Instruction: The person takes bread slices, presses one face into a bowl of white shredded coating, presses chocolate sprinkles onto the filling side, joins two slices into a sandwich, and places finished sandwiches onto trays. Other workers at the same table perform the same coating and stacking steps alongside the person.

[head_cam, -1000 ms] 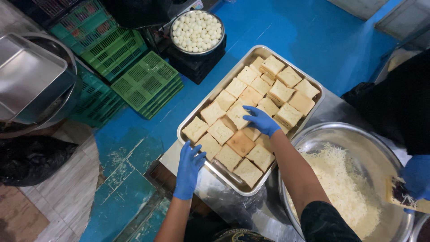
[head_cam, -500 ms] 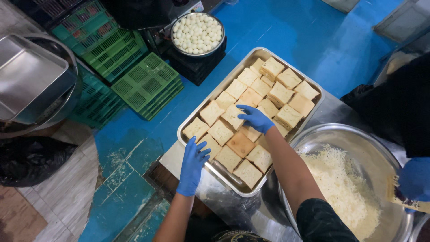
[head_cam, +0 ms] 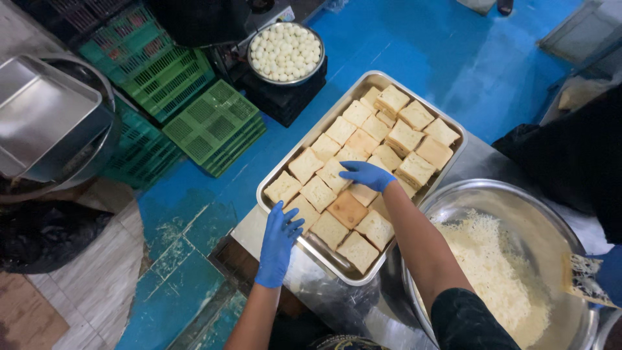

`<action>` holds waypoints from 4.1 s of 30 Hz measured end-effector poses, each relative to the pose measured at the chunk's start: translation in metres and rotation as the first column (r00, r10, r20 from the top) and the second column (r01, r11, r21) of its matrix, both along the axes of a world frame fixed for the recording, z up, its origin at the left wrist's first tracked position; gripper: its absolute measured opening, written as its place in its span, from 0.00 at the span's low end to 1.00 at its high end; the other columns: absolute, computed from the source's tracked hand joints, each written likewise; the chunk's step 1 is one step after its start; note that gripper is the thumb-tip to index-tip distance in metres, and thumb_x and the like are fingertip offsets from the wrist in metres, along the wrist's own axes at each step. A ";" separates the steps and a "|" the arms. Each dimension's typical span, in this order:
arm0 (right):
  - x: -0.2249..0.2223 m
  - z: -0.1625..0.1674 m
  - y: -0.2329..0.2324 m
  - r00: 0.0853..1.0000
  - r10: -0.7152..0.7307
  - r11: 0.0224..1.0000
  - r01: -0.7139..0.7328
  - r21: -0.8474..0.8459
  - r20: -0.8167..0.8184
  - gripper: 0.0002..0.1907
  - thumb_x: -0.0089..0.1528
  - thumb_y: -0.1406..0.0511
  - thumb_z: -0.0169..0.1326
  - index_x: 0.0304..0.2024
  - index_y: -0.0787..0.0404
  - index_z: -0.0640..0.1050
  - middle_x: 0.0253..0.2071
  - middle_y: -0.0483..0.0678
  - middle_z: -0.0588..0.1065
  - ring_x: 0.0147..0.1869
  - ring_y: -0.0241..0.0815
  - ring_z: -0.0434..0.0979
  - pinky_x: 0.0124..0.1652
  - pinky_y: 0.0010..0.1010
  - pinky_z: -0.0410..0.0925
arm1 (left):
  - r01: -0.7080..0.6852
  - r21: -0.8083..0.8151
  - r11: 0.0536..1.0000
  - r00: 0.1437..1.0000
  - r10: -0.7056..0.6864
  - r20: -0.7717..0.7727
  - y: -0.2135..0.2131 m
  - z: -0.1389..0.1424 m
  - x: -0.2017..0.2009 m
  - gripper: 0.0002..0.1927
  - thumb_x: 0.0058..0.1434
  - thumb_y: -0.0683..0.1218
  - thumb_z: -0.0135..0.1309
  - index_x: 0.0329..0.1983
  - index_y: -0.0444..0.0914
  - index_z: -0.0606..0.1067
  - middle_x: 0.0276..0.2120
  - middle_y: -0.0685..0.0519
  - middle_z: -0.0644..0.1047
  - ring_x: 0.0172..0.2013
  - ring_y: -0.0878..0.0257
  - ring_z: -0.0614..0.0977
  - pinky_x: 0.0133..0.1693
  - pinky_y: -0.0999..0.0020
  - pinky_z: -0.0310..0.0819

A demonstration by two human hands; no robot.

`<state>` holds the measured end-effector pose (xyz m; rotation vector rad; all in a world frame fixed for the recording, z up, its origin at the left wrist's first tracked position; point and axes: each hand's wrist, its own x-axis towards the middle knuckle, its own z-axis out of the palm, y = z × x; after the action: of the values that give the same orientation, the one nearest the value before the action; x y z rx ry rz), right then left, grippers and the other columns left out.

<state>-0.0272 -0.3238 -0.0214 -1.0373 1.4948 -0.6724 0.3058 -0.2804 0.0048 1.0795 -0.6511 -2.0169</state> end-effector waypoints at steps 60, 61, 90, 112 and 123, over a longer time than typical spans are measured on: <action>0.043 -0.023 0.957 -0.304 -0.865 -0.054 0.848 -0.528 -0.399 0.61 0.45 0.58 0.73 0.74 0.61 0.55 0.53 0.66 0.74 0.56 0.64 0.76 0.54 0.46 0.68 | 0.947 -0.183 -0.265 -0.282 -0.957 -0.073 0.688 -0.038 -0.311 0.33 0.65 0.53 0.51 0.73 0.49 0.59 0.60 0.56 0.72 0.55 0.61 0.78 0.49 0.67 0.74; 0.043 -0.008 0.943 -0.315 -0.823 -0.049 0.868 -0.494 -0.473 0.61 0.44 0.58 0.72 0.74 0.60 0.56 0.50 0.65 0.75 0.53 0.63 0.77 0.53 0.45 0.70 | 0.965 -0.063 -0.256 -0.258 -0.965 -0.034 0.705 -0.036 -0.313 0.35 0.65 0.55 0.50 0.74 0.53 0.57 0.59 0.56 0.71 0.54 0.62 0.78 0.49 0.66 0.76; 0.054 0.066 0.765 0.023 -0.993 -0.045 0.832 -0.552 0.116 0.41 0.62 0.69 0.59 0.76 0.58 0.58 0.62 0.49 0.73 0.63 0.38 0.73 0.57 0.32 0.70 | 0.997 0.073 -0.030 0.030 -0.713 -0.700 0.505 -0.005 -0.327 0.39 0.62 0.55 0.54 0.76 0.49 0.58 0.70 0.45 0.65 0.68 0.41 0.67 0.60 0.34 0.67; -0.205 -0.039 0.819 0.637 -0.402 0.867 0.495 -0.051 -0.658 0.27 0.53 0.59 0.65 0.55 0.53 0.79 0.56 0.60 0.76 0.59 0.59 0.76 0.59 0.43 0.69 | 0.912 0.093 0.400 0.382 -0.745 -0.546 0.555 -0.040 -0.374 0.37 0.61 0.55 0.54 0.74 0.53 0.59 0.69 0.47 0.66 0.68 0.41 0.67 0.57 0.33 0.66; -0.232 -0.026 0.879 0.803 -0.182 0.816 -0.199 -0.543 -0.567 0.15 0.56 0.69 0.61 0.46 0.62 0.83 0.49 0.55 0.81 0.50 0.44 0.80 0.48 0.32 0.74 | 0.912 0.078 0.404 0.404 -0.845 -0.351 0.603 -0.080 -0.474 0.38 0.59 0.56 0.58 0.71 0.49 0.60 0.62 0.45 0.70 0.62 0.42 0.74 0.51 0.38 0.77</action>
<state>-0.2588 0.5547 -0.0478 -1.8713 1.8697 -0.8747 -0.1679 0.3222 -0.0747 0.5515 -0.9742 -3.2148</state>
